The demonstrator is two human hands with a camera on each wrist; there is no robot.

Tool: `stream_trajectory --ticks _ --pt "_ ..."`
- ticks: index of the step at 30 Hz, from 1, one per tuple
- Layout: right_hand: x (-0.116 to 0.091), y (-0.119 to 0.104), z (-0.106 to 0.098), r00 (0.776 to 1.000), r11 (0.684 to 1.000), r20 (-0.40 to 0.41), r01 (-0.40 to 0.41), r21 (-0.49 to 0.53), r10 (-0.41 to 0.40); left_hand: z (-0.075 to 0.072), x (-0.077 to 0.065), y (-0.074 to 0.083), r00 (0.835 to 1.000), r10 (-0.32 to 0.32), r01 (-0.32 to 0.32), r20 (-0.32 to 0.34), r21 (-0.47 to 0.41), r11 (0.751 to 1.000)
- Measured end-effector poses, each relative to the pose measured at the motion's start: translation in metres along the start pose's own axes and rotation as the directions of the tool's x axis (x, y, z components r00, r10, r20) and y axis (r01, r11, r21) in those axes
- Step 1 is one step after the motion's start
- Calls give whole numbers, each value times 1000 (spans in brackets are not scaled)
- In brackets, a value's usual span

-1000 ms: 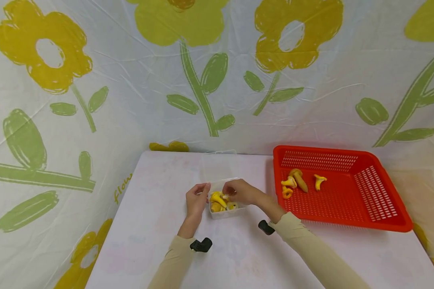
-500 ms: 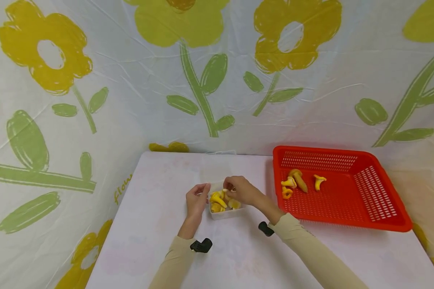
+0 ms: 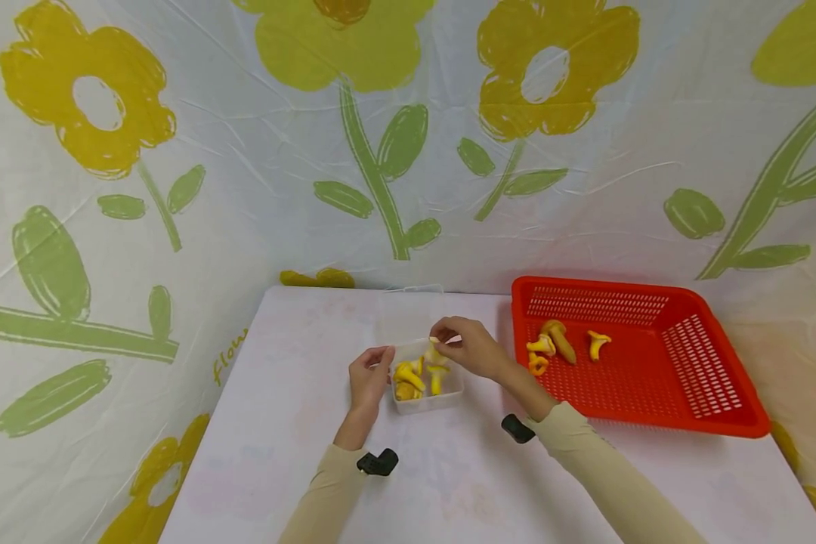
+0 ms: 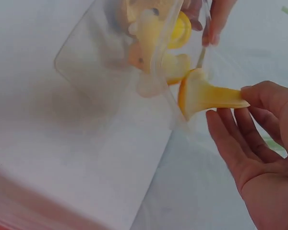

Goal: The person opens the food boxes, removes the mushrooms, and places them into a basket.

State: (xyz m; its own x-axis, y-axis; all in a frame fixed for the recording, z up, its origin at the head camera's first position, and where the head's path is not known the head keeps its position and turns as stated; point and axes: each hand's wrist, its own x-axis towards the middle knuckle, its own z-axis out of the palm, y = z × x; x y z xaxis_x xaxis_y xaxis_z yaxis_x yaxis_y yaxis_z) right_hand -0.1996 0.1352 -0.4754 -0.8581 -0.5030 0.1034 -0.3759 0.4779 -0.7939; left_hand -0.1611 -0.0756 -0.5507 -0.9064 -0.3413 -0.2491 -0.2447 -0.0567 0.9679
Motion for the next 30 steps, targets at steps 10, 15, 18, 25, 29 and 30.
stream_trajectory --ticks 10,15,18,25,29,30 --pt "-9 6 -27 997 997 -43 -58 58 61 1 -2 2 1000 -5 5 -4 23 1000" --pt "-17 11 -47 993 987 -17 -111 112 114 1 -1 2 1000 -4 5 -14 39 999" --pt "-22 14 -60 992 982 -2 -126 141 128 2 -1 3 1000 -1 2 -17 40 999" --pt "-40 26 -93 980 963 7 -196 187 198 2 -3 4 1000 -14 15 -16 52 999" --pt "-51 32 -112 976 957 10 -215 195 217 2 -2 2 1000 -16 17 -16 59 998" --pt "-53 35 -116 975 954 16 -222 202 223 2 -2 3 1000 -18 19 -16 58 998"
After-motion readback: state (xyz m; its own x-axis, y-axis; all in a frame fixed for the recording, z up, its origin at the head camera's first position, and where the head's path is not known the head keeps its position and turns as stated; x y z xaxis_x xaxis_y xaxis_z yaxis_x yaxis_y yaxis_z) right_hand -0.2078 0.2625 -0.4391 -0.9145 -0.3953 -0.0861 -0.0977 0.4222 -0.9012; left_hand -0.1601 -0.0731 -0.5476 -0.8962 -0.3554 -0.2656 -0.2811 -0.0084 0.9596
